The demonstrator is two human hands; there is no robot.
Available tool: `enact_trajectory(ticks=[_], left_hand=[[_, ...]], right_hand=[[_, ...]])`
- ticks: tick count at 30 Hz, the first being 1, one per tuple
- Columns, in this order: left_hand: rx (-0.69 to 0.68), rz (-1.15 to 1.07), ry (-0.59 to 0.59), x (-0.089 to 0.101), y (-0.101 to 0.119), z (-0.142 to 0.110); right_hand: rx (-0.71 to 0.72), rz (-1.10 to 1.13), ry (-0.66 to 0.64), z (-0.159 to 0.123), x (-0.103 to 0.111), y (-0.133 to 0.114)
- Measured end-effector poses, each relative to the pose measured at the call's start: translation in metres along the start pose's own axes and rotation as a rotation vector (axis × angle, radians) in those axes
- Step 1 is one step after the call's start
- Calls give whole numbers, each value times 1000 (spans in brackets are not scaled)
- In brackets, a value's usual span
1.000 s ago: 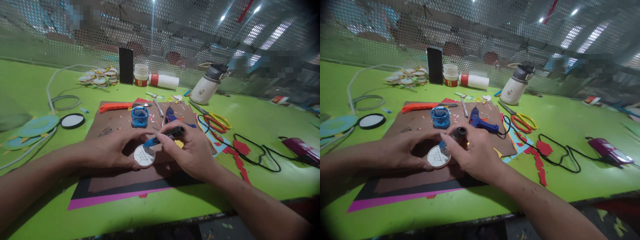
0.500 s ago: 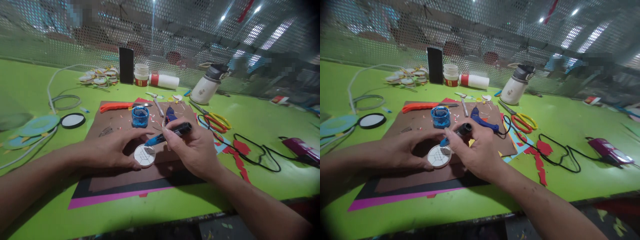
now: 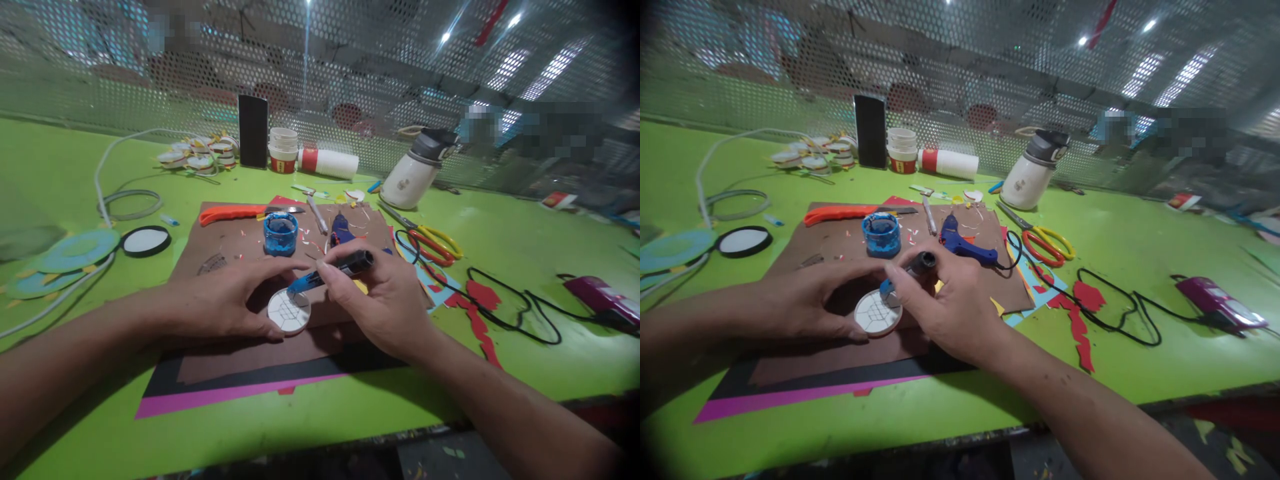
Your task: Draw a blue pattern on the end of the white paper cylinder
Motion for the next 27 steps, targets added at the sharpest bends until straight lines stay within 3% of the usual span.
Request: enact_trajectory(ticks=[27], left_hand=[[5, 15, 11, 2, -3, 0]], right_hand=[[-22, -64, 4, 0, 0, 3]])
Point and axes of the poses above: each hand's wrist, its own z-axis towards the middle knuckle, its own x-axis out of the back of the hand, y = z × x, the point moved 9 cm from there along z, towards the middle knuckle, and after that the axes turned 11 degrees about -x, right-handed, at the moved point
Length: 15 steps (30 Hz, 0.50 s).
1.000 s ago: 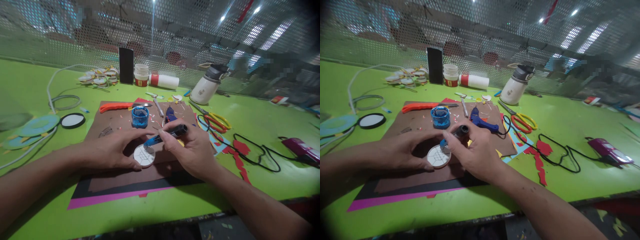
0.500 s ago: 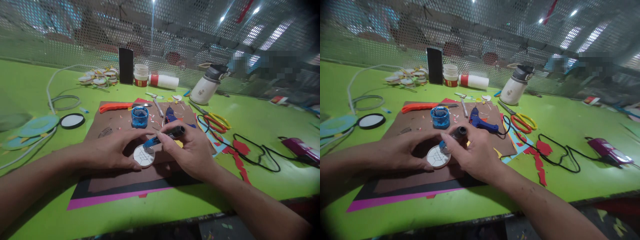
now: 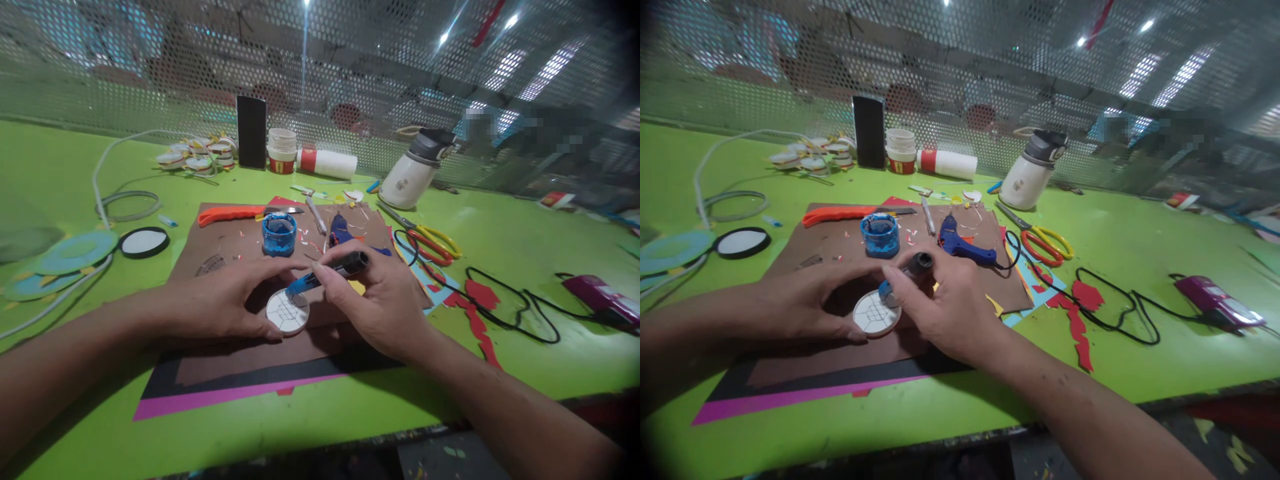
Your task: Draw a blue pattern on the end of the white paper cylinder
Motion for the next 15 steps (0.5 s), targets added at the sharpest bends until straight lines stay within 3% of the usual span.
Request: enact_trajectory(ticks=[15], left_hand=[[-3, -52, 0, -2, 0, -1]], right_hand=[[-14, -23, -17, 0, -4, 1]])
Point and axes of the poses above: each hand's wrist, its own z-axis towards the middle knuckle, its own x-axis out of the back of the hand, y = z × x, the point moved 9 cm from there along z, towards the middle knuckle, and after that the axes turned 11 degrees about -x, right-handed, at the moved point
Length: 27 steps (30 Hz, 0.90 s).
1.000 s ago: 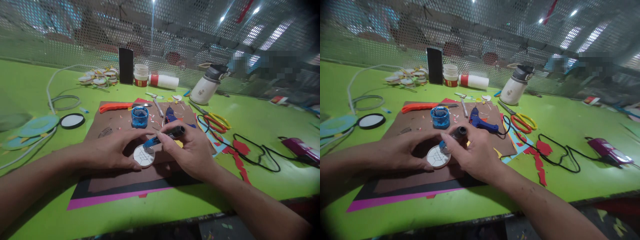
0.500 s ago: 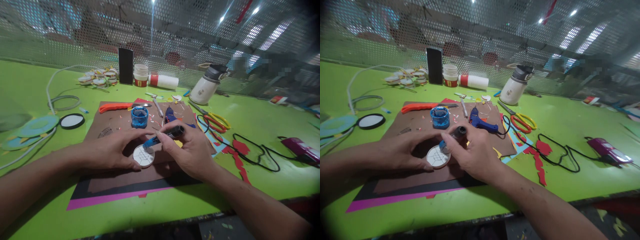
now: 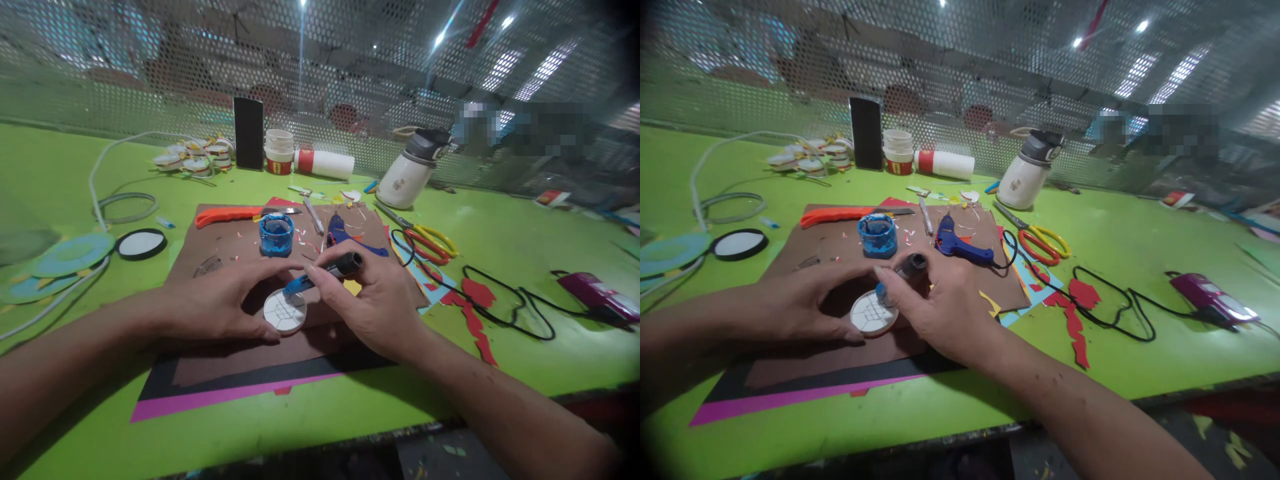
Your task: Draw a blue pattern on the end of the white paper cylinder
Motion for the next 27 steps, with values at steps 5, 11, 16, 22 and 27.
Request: enact_trajectory(ticks=[5, 11, 16, 22, 27], left_hand=[[-27, -48, -19, -2, 2, -1], [-11, -44, 14, -1, 0, -1], [22, -17, 7, -2, -8, -4], [40, 43, 7, 1, -12, -6], [63, 30, -1, 0, -11, -5]], right_hand=[[8, 20, 45, -1, 5, 0], [35, 33, 110, -1, 13, -6], [33, 57, 68, 0, 9, -6], [15, 44, 55, -1, 6, -1], [81, 65, 75, -2, 6, -4]])
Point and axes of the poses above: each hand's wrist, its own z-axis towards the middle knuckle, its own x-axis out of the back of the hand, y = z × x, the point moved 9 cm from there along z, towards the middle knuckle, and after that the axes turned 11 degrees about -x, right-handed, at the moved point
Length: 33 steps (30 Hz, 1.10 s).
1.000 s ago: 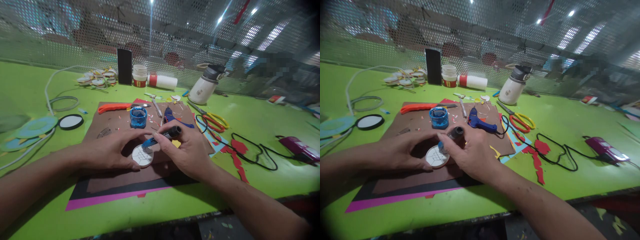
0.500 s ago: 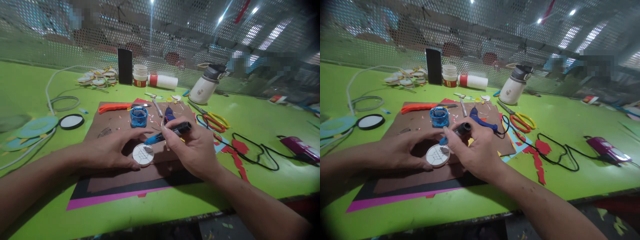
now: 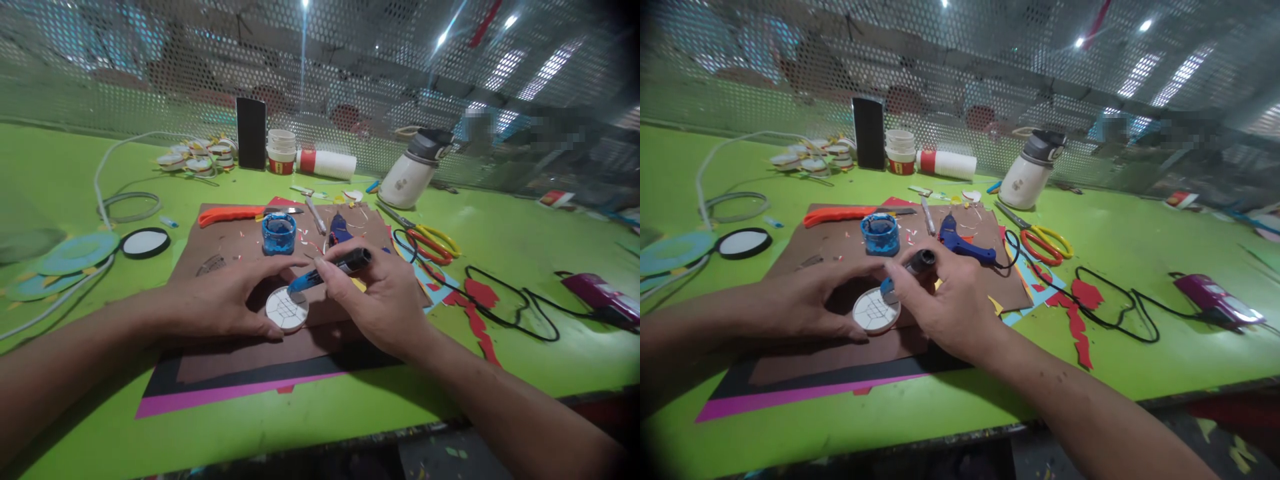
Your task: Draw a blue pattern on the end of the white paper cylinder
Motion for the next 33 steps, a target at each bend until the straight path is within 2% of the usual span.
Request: enact_trajectory(ticks=[8, 23, 33], left_hand=[[25, -28, 6, -2, -4, -2], [32, -14, -3, -1, -4, -1], [33, -3, 4, -1, -1, -1]], right_hand=[[-47, -85, 20, -1, 1, 6], [18, -46, 28, -2, 0, 0], [-22, -47, -1, 0, 0, 1]])
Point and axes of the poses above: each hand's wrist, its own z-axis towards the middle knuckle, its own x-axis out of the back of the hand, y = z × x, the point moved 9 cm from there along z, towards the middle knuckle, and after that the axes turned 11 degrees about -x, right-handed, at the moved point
